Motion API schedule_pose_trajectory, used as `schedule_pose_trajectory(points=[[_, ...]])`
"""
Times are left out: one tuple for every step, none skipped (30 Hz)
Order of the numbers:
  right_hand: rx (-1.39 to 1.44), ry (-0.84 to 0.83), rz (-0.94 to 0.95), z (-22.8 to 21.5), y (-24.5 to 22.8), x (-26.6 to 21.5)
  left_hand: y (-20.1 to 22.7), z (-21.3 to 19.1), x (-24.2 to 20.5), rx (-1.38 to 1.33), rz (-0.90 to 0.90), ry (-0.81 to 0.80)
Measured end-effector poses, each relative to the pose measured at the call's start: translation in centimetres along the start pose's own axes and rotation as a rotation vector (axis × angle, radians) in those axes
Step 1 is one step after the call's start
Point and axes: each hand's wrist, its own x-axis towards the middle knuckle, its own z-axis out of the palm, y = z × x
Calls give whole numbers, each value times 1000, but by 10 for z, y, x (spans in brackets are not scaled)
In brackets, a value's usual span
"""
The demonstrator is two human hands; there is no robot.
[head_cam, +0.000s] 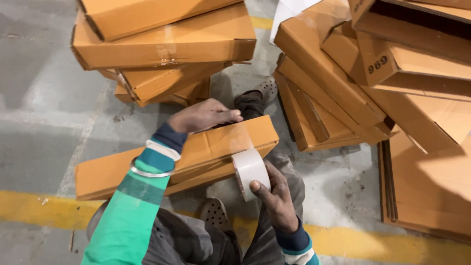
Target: Folding and taping flat cardboard into boxes in a warehouse environment.
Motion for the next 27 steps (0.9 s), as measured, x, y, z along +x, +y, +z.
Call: schedule_pose_trajectory(points=[[8,-4,-1,0,0,-1,2,-1,-4,-10,58,-90],[5,6,1,-1,1,-2,3,3,-4,-13,62,-100],[17,-6,-17,-1,1,-1,4,4,-6,8,28,-140],[30,-18,-34,0,1,0,6,5,-8,28,-6,-180],[32,-19,-36,0,2,1,9,5,-9,31,-8,-179],[40,-26,-48,1,2,1,12,5,-10,15,-17,-207],[47,-28,-58,1,3,0,13,7,-10,-2,-26,-239],[48,-26,-57,1,6,0,13,8,-11,-2,-28,-242],[54,-25,-63,-1,8,0,13,9,-10,105,-11,-208],[59,-24,-69,-2,10,-1,13,10,-10,212,5,-174],[57,-23,-68,-1,10,-1,10,13,-5,210,7,-175],[22,-13,-75,-1,9,-1,7,16,-1,306,-29,-168],[-14,-7,-83,-1,9,-1,3,19,3,402,-64,-155],[-17,-10,-84,0,8,0,7,21,4,400,-62,-152],[29,-11,-58,1,7,-1,11,23,5,398,-113,-146],[76,-12,-32,1,7,-1,14,25,6,396,-164,-141],[74,-15,-32,1,7,-1,7,28,11,395,-163,-137],[48,-16,-66,1,7,0,0,30,16,456,-230,-113],[21,-15,-101,0,7,0,-6,33,22,518,-295,-88],[17,-17,-104,1,6,1,-6,33,25,517,-291,-85],[-8,-9,-101,2,5,1,-7,35,27,553,-314,-55],[-33,-2,-99,2,4,0,-8,37,29,589,-336,-23],[-34,-4,-100,2,8,1,7,39,19,588,-335,-21],[-2,24,-71,2,11,1,22,42,8,639,-340,89],[33,49,-42,3,14,3,37,44,-3,690,-348,203],[34,43,-44,2,18,3,35,47,-9,692,-350,208],[62,51,-68,3,22,3,33,50,-16,675,-137,344]])
